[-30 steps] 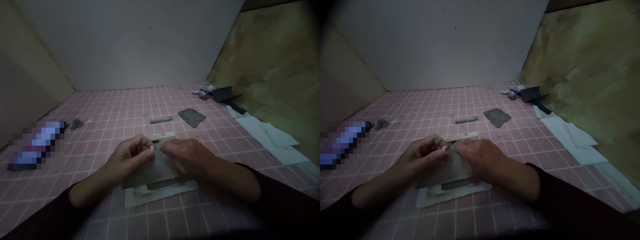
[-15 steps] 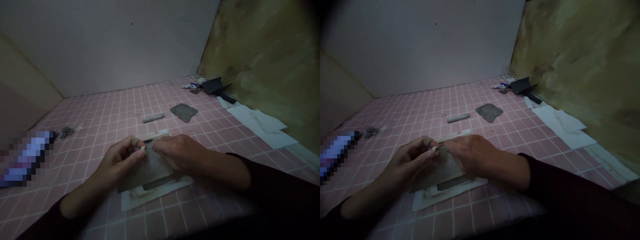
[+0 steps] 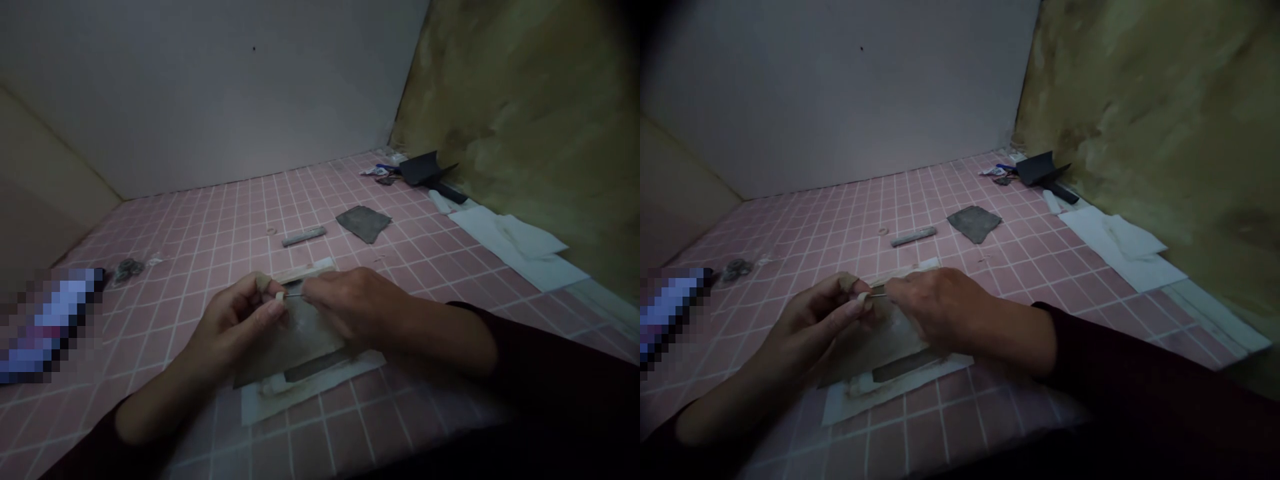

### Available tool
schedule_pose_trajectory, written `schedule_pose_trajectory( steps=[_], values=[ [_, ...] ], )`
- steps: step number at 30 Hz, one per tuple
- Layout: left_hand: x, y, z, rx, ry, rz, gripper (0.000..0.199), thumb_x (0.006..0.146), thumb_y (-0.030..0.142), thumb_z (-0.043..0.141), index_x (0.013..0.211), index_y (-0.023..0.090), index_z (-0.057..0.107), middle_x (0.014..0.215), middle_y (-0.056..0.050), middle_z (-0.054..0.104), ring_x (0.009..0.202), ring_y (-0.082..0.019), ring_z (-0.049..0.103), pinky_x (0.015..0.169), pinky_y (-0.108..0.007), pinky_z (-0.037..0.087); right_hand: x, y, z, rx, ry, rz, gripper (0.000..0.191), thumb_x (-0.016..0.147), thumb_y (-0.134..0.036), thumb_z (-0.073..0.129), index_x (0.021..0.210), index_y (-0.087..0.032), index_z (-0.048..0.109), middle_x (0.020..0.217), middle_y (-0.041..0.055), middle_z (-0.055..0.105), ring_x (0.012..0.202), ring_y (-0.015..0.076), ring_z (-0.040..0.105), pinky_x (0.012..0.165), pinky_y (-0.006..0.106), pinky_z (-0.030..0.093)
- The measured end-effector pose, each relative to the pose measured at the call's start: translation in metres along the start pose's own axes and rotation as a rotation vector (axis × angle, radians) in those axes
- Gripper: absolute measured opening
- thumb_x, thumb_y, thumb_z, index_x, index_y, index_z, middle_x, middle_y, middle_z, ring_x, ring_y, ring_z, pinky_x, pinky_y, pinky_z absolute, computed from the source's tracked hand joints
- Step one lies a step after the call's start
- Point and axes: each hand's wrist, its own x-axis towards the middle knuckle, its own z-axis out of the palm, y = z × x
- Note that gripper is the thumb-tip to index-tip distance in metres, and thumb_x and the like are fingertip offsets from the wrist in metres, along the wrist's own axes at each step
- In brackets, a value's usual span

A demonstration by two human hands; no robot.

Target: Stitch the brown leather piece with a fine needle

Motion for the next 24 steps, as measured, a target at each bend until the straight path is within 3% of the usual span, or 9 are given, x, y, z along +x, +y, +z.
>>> schedule_pose_trajectory(
  steps=[4, 9, 16, 18, 22, 24],
  values=[
    [0.000, 0.000, 0.001, 0.009, 0.025, 0.014, 0.010, 0.090, 0.025, 0.058, 0.095, 0.019, 0.054, 0.083, -0.001, 0.057, 0.078, -0.012, 0.056, 0.068, -0.021, 0.045, 0.001, -0.003, -0.004, 0.085, -0.050, 0.037, 0.010, 0.084, -0.010, 0.047, 0.083, -0.015, 0.055, 0.069, -0.0013, 0.053, 0.058, 0.0096, 0.041, 0.054, 0.023, 0.028],
    [-0.001, 0.000, 0.001, 0.070, 0.027, 0.090, 0.016, 0.087, 0.023, 0.062, 0.102, 0.020, 0.055, 0.092, -0.003, 0.058, 0.084, -0.014, 0.057, 0.070, -0.022, 0.046, 0.008, -0.008, -0.014, 0.347, -0.133, 0.099, 0.025, 0.091, -0.015, 0.045, 0.066, -0.015, 0.052, 0.060, -0.0037, 0.049, 0.057, 0.0078, 0.043, 0.057, 0.021, 0.031],
    [-0.001, 0.001, -0.001, 0.027, 0.020, 0.008, 0.008, 0.091, 0.025, 0.057, 0.093, 0.018, 0.056, 0.078, -0.001, 0.058, 0.075, -0.012, 0.054, 0.068, -0.022, 0.045, 0.000, -0.003, -0.001, -0.003, -0.020, 0.029, 0.008, 0.081, -0.010, 0.048, 0.082, -0.015, 0.053, 0.071, 0.0002, 0.053, 0.060, 0.0109, 0.040, 0.054, 0.024, 0.027],
    [-0.001, 0.001, -0.001, 0.044, 0.030, 0.029, 0.009, 0.090, 0.025, 0.058, 0.096, 0.019, 0.055, 0.081, -0.002, 0.059, 0.077, -0.013, 0.056, 0.067, -0.022, 0.045, 0.001, -0.005, -0.004, 0.080, -0.053, 0.045, 0.009, 0.083, -0.010, 0.047, 0.083, -0.015, 0.054, 0.069, -0.0009, 0.053, 0.059, 0.0100, 0.042, 0.054, 0.023, 0.028],
    [-0.001, 0.002, -0.001, 0.150, -0.012, 0.085, 0.017, 0.086, 0.024, 0.061, 0.101, 0.019, 0.055, 0.092, -0.005, 0.061, 0.082, -0.017, 0.059, 0.067, -0.025, 0.047, 0.007, -0.009, -0.017, 0.375, -0.172, 0.109, 0.025, 0.090, -0.013, 0.045, 0.066, -0.015, 0.053, 0.060, -0.0036, 0.049, 0.057, 0.0078, 0.044, 0.056, 0.020, 0.031],
    [0.000, 0.003, -0.001, 0.167, -0.018, 0.080, 0.018, 0.086, 0.024, 0.061, 0.102, 0.019, 0.055, 0.093, -0.006, 0.062, 0.082, -0.017, 0.060, 0.068, -0.026, 0.048, 0.008, -0.008, -0.018, 0.379, -0.182, 0.127, 0.027, 0.090, -0.014, 0.046, 0.064, -0.015, 0.052, 0.058, -0.0037, 0.048, 0.056, 0.0077, 0.044, 0.056, 0.021, 0.030]
  ],
)
